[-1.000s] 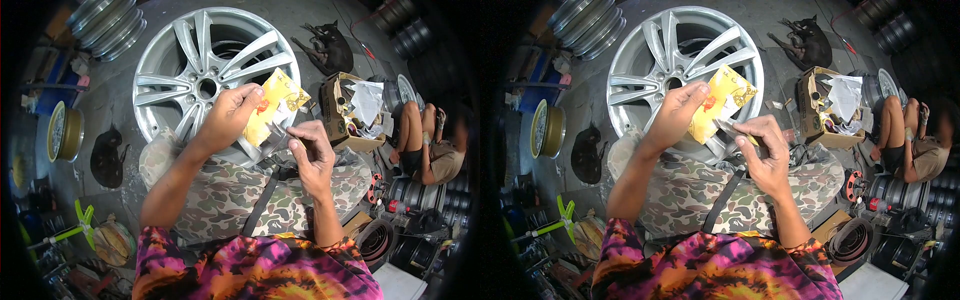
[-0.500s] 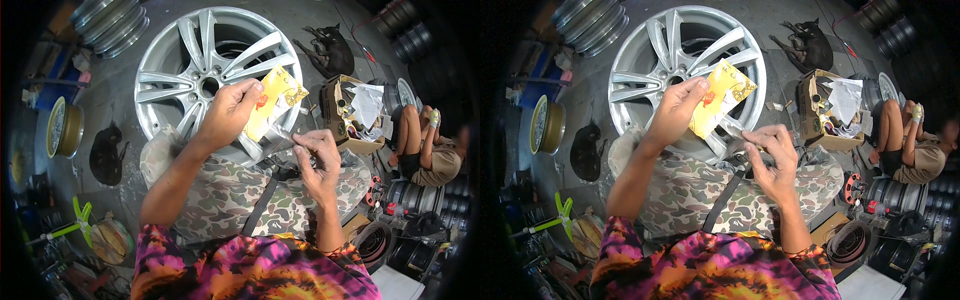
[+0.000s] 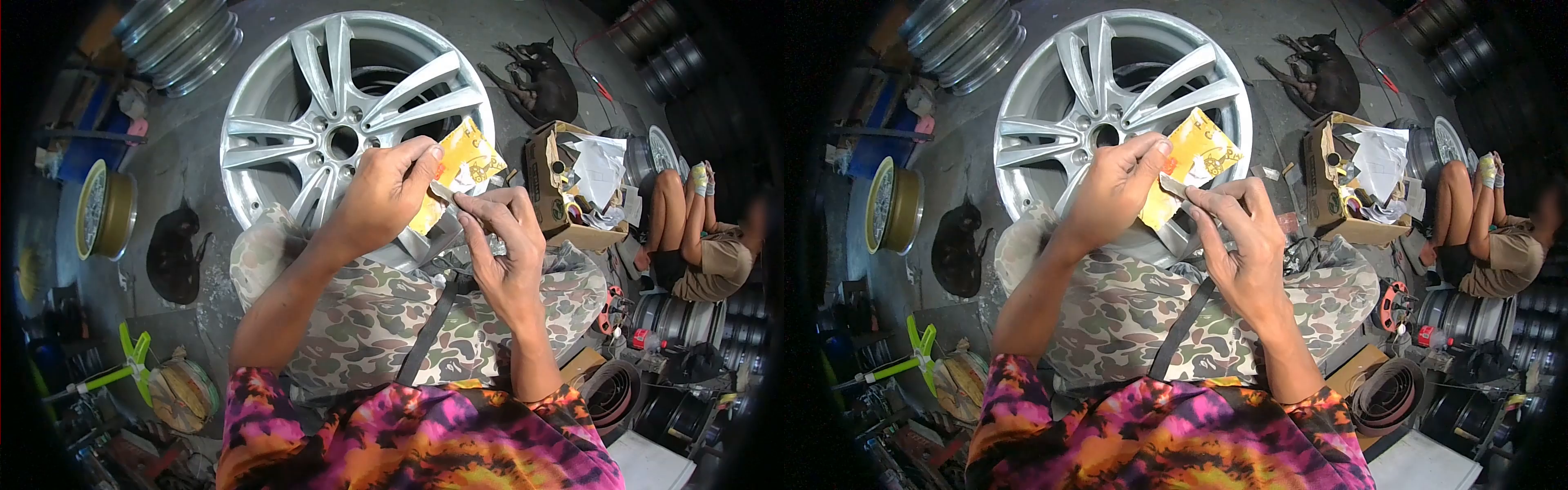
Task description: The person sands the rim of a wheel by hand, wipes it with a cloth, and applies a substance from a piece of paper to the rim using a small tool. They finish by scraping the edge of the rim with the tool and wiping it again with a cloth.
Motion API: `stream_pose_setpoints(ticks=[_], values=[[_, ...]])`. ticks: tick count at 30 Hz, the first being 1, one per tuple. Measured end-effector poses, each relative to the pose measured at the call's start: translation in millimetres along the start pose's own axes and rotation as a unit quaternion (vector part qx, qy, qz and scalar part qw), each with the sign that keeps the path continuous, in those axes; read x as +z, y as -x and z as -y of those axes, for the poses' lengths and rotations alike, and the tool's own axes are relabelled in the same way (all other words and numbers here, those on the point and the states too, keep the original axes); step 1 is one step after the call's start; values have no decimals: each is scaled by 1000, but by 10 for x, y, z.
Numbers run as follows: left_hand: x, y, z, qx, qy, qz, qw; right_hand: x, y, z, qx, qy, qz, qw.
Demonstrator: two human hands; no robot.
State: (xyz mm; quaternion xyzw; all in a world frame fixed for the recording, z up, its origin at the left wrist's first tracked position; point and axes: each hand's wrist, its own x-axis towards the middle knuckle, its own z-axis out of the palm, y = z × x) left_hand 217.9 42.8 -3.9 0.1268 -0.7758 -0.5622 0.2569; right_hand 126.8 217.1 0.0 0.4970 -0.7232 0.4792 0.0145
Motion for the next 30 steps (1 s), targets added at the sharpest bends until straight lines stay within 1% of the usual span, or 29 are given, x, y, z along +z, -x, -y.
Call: stream_pose_setpoints(ticks=[4, 6, 7, 9, 10, 13, 17, 21, 23, 25, 28, 30], values=[[-21, -12, 13, 22, -13, -3, 1000, -9, 26, -15, 2, -4, 24, 1000], [-41, -6, 26, 15, -17, 3, 1000, -53, 47, -4, 38, -49, 28, 998], [-47, -5, 30, 9, -22, 10, 1000, -81, 66, -13, 38, -49, 28, 998], [-28, -16, 67, 25, -25, -4, 999, -143, 93, -42, 39, -18, 7, 999], [-18, -21, 78, 41, -28, -17, 999, -169, 89, -54, 10, 22, 2, 1000], [-1, -24, 41, 27, -12, -20, 999, -159, 94, 1, 12, 45, 14, 999], [-22, -23, 50, 17, -27, -25, 999, -146, 123, -39, -14, 38, 36, 999], [21, -25, 33, 43, -37, -22, 998, -186, 83, 6, 24, 43, 17, 999], [15, -37, 31, 51, -39, -27, 998, -135, 80, 10, -12, 24, 34, 999], [-11, -23, 52, 24, -41, -34, 998, -175, 81, -1, -20, 21, 42, 999], [-3, -19, -11, 23, -42, -29, 998, -241, 54, 27, 26, 35, 23, 999], [23, -20, 17, 38, -39, -31, 998, -204, 54, 66, 9, 31, 33, 999]])
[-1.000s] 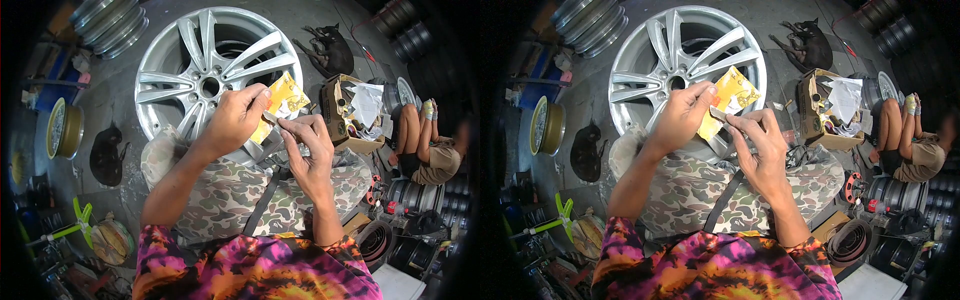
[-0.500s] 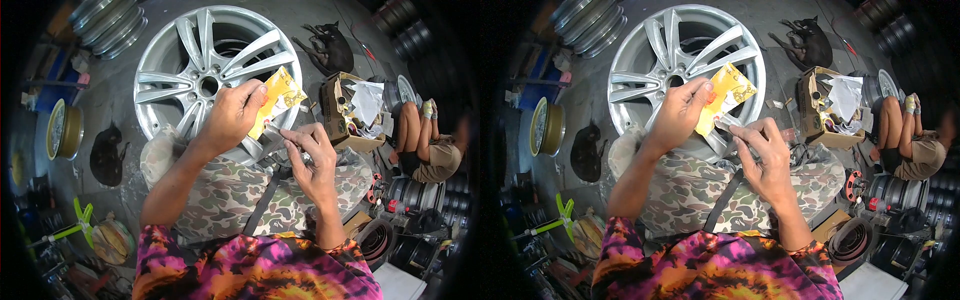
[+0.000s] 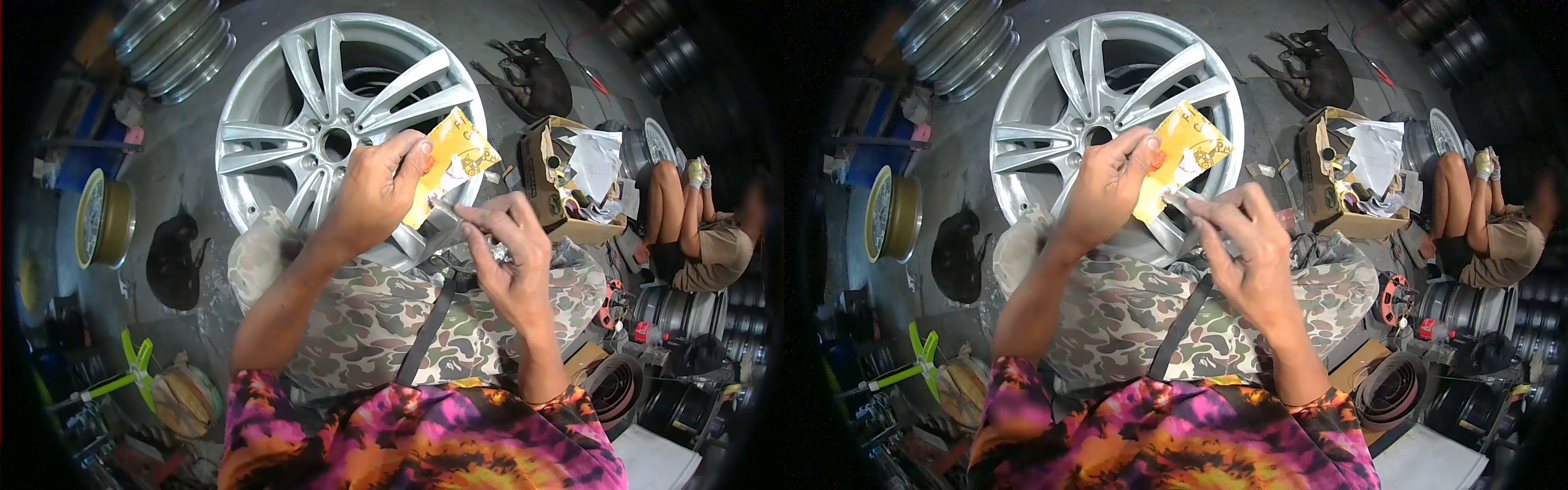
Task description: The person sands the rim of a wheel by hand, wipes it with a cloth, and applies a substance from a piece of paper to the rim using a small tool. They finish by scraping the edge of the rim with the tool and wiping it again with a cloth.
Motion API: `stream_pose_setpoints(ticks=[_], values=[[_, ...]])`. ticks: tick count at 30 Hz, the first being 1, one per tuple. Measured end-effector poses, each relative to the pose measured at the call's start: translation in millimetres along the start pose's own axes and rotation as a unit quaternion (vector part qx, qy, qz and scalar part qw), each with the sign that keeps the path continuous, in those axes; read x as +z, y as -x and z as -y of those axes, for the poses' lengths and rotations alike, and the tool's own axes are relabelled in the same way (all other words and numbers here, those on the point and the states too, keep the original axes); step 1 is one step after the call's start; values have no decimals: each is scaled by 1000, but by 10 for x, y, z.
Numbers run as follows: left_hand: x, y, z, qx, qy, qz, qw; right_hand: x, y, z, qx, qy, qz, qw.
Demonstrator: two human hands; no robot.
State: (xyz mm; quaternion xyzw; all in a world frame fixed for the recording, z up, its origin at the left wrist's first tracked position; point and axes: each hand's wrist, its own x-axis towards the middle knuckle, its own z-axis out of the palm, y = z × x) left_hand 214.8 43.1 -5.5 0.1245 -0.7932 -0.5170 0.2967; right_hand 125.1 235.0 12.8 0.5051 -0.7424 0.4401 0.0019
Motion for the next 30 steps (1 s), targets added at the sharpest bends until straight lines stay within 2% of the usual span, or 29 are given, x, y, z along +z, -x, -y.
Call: stream_pose_setpoints(ticks=[3, 6, 11, 14, 18, 22, 25, 27, 29, 30], values=[[-54, -14, 29, 2, -10, -8, 1000, 19, -3, -47, -28, -14, 12, 999], [-22, 13, 5, -3, -1, -9, 1000, -35, -28, -30, 14, 4, -12, 1000], [-24, 2, 44, 2, 20, -10, 1000, 4, -17, -25, -9, -33, 15, 999], [-5, 10, 8, -3, 9, -7, 1000, -45, -40, -28, 37, -20, -3, 999], [-10, -1, 54, 9, 15, -7, 1000, -12, -32, -4, -19, -19, 25, 999], [4, 7, 28, 0, 20, -14, 1000, -66, -75, -19, 25, -21, 5, 999], [-8, 1, -12, -1, 7, -16, 1000, -1, -66, 25, 0, -40, 35, 999], [-36, 1, 36, -4, 8, -21, 1000, -11, -80, -38, -2, -45, 32, 998], [-49, 1, 36, -4, -6, -13, 1000, -15, -65, -126, 37, -66, -5, 997], [-32, 9, 38, -4, -5, -12, 1000, -8, -93, -90, 11, -55, 1, 998]])
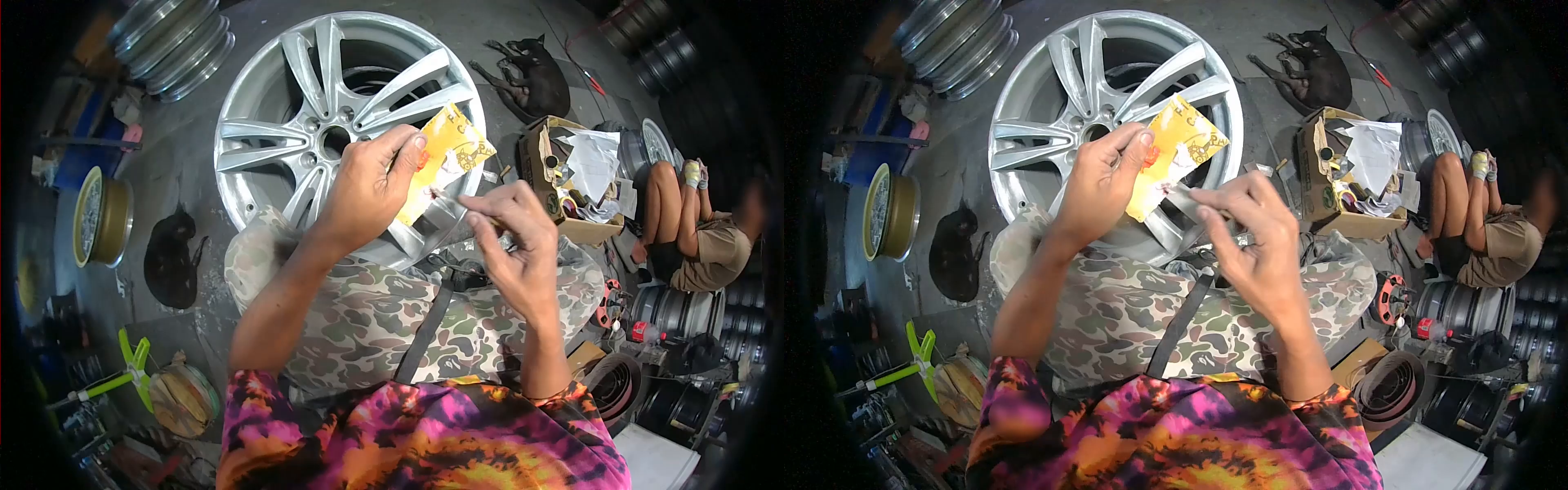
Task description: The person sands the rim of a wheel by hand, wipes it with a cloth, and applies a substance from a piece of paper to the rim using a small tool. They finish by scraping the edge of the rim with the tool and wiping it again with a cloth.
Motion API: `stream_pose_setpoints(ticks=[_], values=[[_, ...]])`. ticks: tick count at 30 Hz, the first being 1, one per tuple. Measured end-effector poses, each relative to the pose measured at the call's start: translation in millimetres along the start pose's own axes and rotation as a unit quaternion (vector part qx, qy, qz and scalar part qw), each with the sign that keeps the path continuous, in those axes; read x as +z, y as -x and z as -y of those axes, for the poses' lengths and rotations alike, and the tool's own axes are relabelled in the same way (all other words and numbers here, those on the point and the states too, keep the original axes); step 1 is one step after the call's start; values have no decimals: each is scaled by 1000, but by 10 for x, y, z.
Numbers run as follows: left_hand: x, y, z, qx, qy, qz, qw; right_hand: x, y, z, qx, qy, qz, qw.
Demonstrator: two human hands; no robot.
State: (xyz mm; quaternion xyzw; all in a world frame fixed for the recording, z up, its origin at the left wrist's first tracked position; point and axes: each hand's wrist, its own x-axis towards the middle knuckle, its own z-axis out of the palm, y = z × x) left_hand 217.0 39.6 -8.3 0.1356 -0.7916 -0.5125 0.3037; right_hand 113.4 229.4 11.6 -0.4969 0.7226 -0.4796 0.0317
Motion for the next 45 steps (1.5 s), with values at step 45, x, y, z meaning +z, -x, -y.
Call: stream_pose_setpoints(ticks=[45], values=[[-27, -68, 294, -158, 115, 17, 981, 471, 824, -609, 145, -166, -37, 975]])
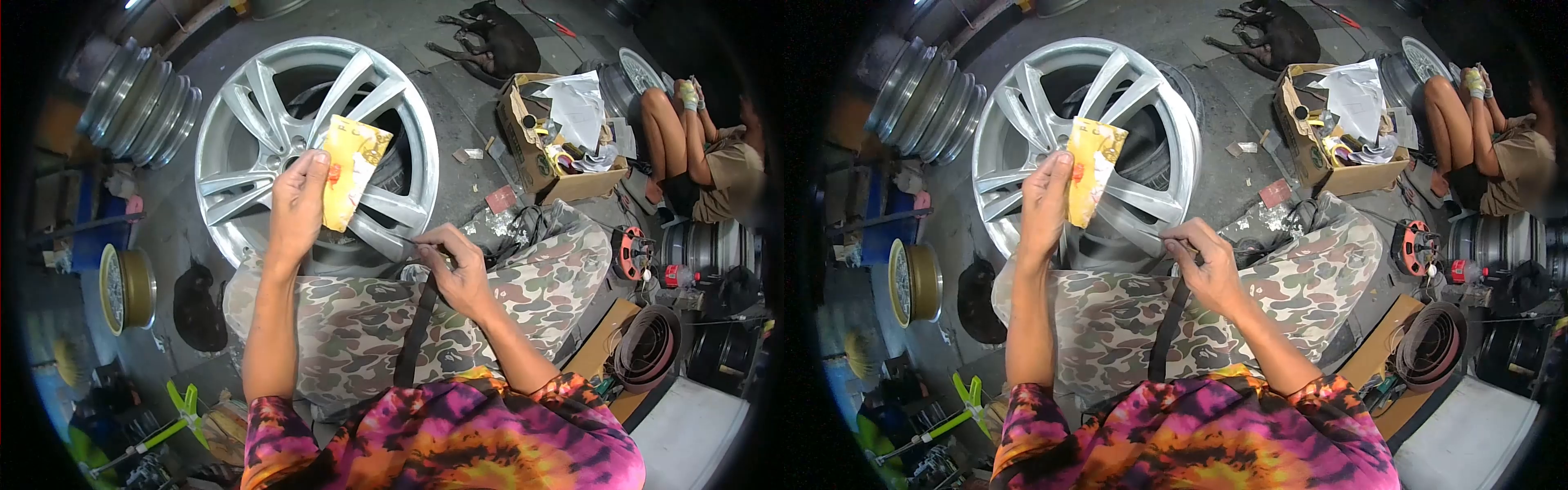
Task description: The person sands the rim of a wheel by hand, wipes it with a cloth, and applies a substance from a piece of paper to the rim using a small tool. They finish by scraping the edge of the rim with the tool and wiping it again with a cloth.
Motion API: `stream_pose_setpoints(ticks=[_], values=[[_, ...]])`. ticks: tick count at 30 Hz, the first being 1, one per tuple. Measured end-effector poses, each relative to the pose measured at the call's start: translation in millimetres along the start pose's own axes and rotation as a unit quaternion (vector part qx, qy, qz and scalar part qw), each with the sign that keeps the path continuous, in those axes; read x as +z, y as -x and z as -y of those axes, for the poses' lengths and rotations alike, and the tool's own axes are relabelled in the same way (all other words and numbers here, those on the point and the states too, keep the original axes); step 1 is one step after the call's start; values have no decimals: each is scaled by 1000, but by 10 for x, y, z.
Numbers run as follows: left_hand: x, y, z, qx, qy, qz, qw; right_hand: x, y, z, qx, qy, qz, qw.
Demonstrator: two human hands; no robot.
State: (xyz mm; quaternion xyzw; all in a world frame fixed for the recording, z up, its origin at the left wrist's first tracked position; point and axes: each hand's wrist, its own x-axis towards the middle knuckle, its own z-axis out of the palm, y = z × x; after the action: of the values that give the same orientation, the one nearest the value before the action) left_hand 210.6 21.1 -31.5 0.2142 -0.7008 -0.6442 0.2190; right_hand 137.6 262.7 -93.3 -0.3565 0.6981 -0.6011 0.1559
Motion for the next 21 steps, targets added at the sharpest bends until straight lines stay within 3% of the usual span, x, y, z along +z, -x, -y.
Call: stream_pose_setpoints(ticks=[8, 18, 21], values=[[6, 30, -30, 32, -43, -16, 998, -68, -34, -13, -38, 46, 1, 998], [-4, 120, -84, 102, -103, 2, 989, -104, -357, 519, -165, 152, -17, 974], [9, 163, -147, 119, -114, -1, 986, -9, -394, 634, -164, 152, -17, 975]])
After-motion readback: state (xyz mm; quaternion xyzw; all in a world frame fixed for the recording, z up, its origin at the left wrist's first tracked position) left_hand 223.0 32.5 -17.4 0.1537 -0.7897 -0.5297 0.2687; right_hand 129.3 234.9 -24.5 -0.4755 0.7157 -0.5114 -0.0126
